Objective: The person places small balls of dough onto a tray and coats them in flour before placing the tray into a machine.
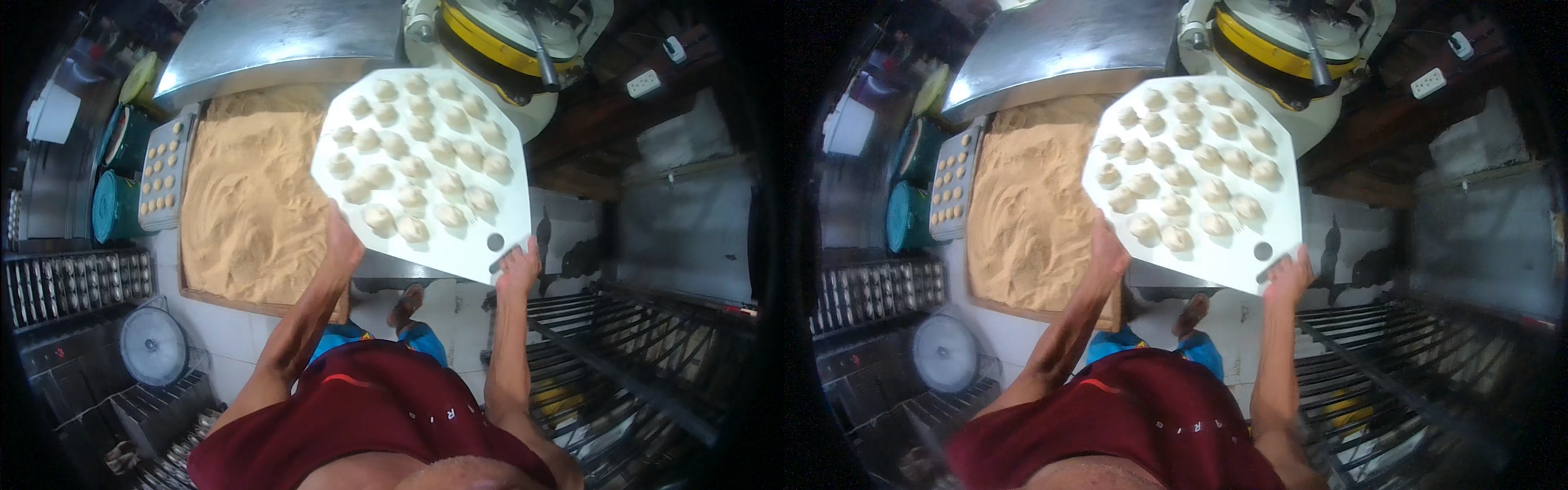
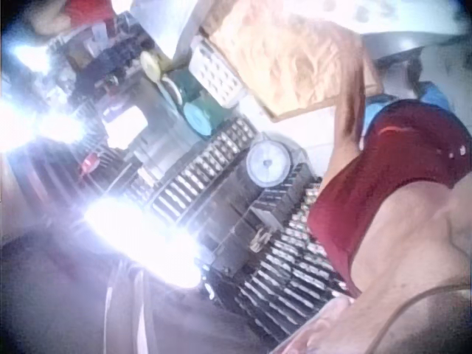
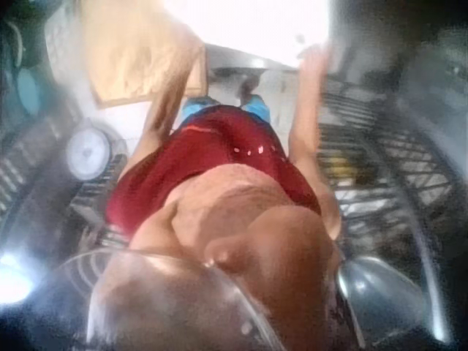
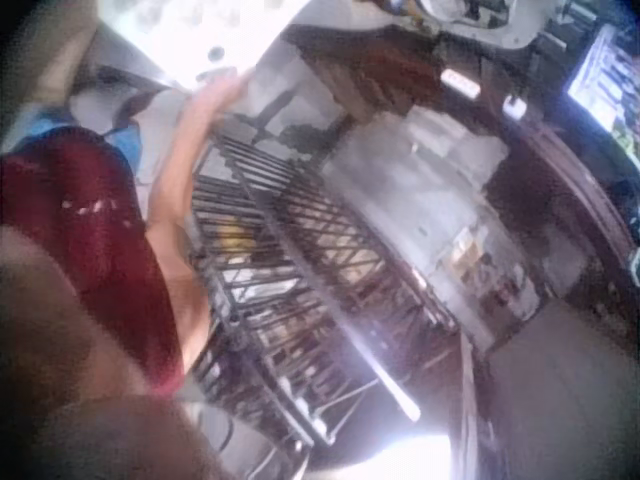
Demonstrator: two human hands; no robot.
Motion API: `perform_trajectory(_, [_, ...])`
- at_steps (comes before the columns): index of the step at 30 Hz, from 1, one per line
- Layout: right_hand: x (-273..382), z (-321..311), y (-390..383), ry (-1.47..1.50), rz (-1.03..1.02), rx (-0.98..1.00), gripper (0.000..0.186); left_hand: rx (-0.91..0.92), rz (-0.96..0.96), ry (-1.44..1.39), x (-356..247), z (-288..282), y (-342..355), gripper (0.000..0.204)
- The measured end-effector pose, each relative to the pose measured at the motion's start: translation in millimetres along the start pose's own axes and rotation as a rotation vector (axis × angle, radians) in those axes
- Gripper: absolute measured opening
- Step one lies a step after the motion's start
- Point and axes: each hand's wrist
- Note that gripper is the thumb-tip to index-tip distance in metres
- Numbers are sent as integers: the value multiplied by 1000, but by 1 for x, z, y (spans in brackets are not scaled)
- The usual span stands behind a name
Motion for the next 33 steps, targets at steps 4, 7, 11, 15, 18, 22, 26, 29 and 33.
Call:
perform_trajectory(4, [27, -63, 28, 35, -41, -147, 19, -202, -55, 109, 79, 32, 21, 60])
perform_trajectory(7, [39, -92, 63, 54, -71, -121, 19, -230, -128, 134, 111, 70, 49, 64])
perform_trajectory(11, [43, -85, 104, 32, -42, -145, 23, -102, -235, 189, 127, 58, 110, 55])
perform_trajectory(15, [37, -70, 138, 139, -28, -128, 26, 55, -205, 519, 136, 53, 159, 52])
perform_trajectory(18, [59, -19, 176, 161, -70, -124, 25, 23, -241, 805, 133, 86, 199, 43])
perform_trajectory(22, [70, 42, 219, 133, -80, -20, 31, 21, -97, 837, 136, 110, 261, 29])
perform_trajectory(26, [72, 72, 265, -164, -39, 17, 28, -57, -12, 1024, 129, 117, 335, 39])
perform_trajectory(29, [79, 108, 281, -293, 0, 88, 25, -142, 21, 1016, 128, 133, 369, 39])
perform_trajectory(33, [76, 151, 301, -226, 36, 80, 25, -93, -14, 1013, 129, 117, 412, 40])
Point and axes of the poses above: each hand's wrist, its own y-axis towards the middle knuckle, its own z-axis out of the palm, x = y × z, and after that the axes turned 6 degrees about x, right-handed
